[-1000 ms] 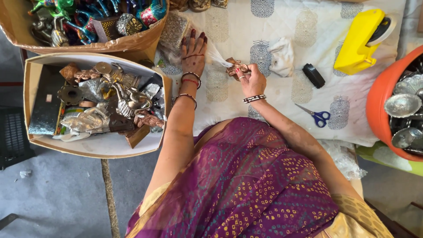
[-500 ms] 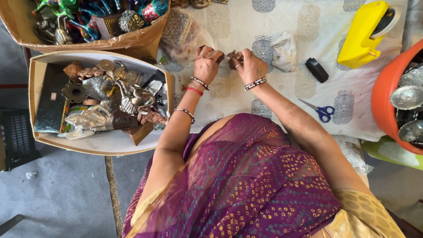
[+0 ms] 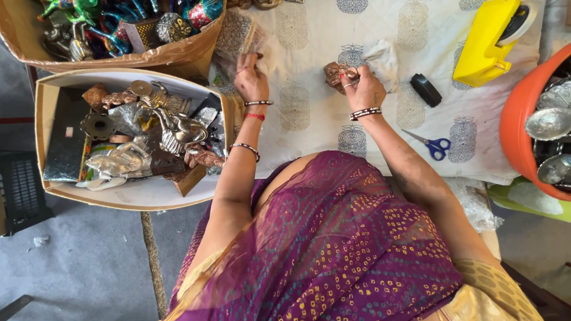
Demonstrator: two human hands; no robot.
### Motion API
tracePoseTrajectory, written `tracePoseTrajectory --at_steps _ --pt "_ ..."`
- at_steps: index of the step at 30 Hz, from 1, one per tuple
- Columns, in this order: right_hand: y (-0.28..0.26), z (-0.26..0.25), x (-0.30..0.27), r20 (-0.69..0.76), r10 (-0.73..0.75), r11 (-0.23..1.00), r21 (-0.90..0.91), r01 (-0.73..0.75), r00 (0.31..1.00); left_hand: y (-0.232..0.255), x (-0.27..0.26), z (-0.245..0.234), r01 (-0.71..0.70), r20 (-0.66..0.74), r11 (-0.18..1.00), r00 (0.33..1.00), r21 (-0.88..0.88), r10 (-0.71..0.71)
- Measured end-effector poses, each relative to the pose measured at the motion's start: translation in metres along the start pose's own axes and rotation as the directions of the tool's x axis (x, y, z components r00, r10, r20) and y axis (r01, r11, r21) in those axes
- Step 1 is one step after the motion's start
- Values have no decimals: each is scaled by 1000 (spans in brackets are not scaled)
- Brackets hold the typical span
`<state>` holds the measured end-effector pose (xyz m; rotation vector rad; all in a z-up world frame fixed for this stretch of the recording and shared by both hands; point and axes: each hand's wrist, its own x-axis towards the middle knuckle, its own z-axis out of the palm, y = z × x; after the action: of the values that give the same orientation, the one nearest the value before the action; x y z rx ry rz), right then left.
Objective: Cleaning and wrapping small brass statues for packing.
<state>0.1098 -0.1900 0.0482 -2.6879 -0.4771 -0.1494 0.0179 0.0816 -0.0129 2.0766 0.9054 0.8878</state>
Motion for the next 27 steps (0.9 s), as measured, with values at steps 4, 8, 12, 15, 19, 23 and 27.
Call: tracePoseTrajectory --at_steps 4,8,12,15,19,23,27 --pt "4 2 -8 43 38 999 21 -39 998 4 -19 -3 -154 322 944 945 290 55" --pt "9 4 -13 51 33 999 25 -35 998 18 -36 -9 -193 453 914 892 357 11" --pt "14 2 -15 47 7 1000 18 -8 999 -1 -45 3 -343 406 803 903 487 140" --pt "18 0 -18 71 14 1000 1 -14 997 1 -41 4 -352 429 780 895 517 120" --pt "23 2 -22 82 23 999 -29 -21 996 13 -33 1 -330 508 776 861 537 15" --pt "23 2 -19 78 -1 1000 -26 3 997 13 -43 -1 -334 542 783 840 524 -4" --pt "15 0 -6 100 -25 1000 3 25 995 31 -75 -22 -424 598 768 799 480 67"
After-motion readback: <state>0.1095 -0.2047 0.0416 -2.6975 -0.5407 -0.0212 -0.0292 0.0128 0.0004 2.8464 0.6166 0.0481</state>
